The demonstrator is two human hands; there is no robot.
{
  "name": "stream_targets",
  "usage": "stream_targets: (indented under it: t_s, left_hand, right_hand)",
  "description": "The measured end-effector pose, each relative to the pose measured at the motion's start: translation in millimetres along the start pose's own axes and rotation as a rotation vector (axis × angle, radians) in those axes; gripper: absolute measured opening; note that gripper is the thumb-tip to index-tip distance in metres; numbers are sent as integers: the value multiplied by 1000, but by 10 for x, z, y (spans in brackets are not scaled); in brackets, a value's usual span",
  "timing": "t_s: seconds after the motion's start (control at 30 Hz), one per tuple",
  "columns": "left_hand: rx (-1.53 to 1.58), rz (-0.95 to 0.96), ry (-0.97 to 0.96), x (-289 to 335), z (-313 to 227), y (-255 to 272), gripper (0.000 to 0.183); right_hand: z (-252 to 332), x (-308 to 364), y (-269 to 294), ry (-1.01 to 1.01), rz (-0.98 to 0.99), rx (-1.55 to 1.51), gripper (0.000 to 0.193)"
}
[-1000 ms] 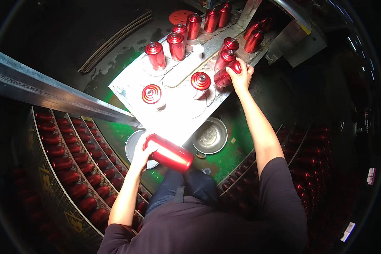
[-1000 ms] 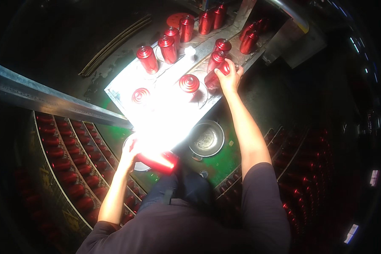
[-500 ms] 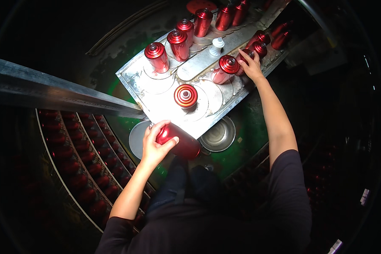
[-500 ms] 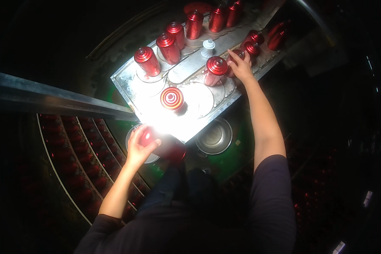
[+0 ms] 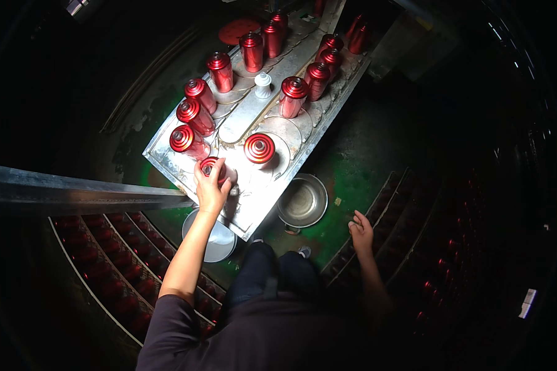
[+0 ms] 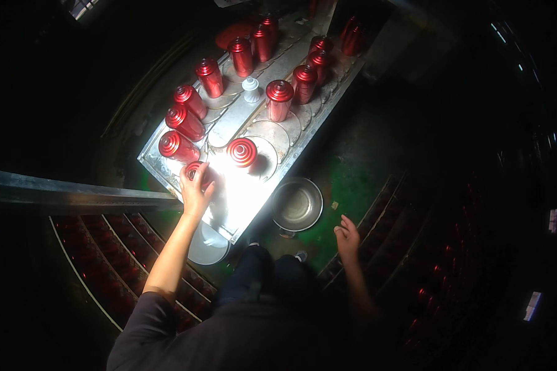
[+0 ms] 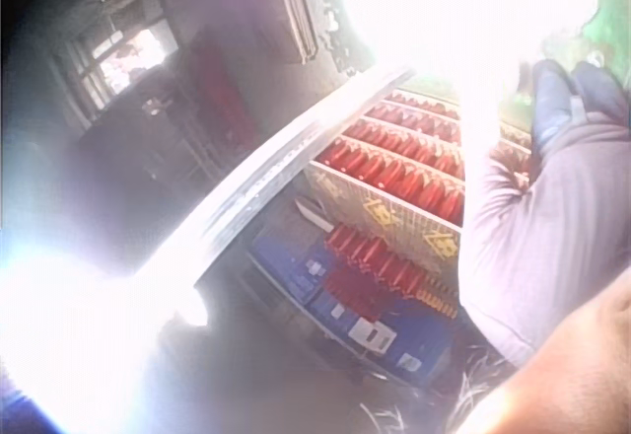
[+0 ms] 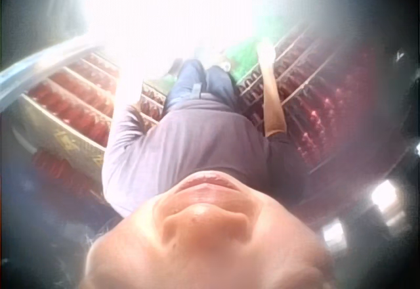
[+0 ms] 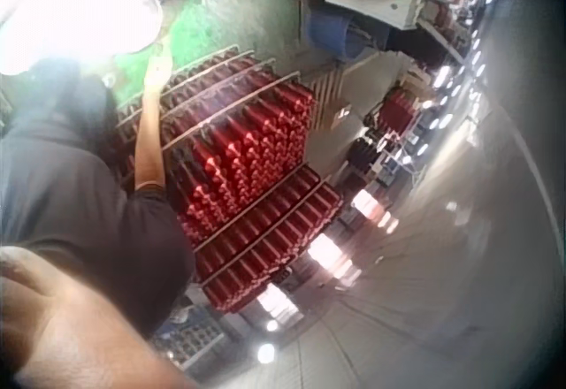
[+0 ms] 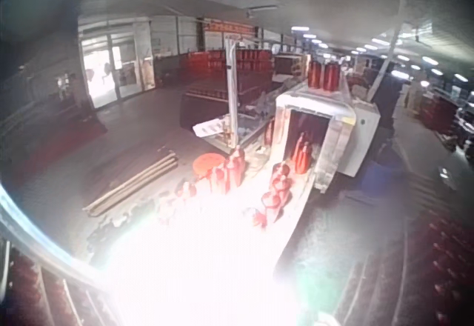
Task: The person repeatedly picks up red cylindrical cans from a rack and places them onto a metal tray. The cans are handled one at a time and arranged in rows on the tray throughout the clip.
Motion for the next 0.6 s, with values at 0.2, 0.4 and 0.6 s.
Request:
stream_targets:
  t_s: [0.2,0.4,0.6]
  left_hand:
    - [-1,14,-185,201,-402,-46,84]
    - [351,130,-319,594,-1674,-233,70]
    - [565,898,-529,1561,-2937,-1190,60]
  right_hand:
    - [-654,1190,490,-177,-161,17,46]
    - [-674,1763,653,-138,-314,-14,46]
    - [-491,2406,730,-94,-523,-36,44]
Point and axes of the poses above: each hand's wrist, its own x-axis away from the middle knuckle, its own y-axis out of the back of the hand, z = x × y, the point moved 2 cm from there along -x, towards the middle knuckle, and after that the axes turned 12 degrees about x, right-handed, at the moved point
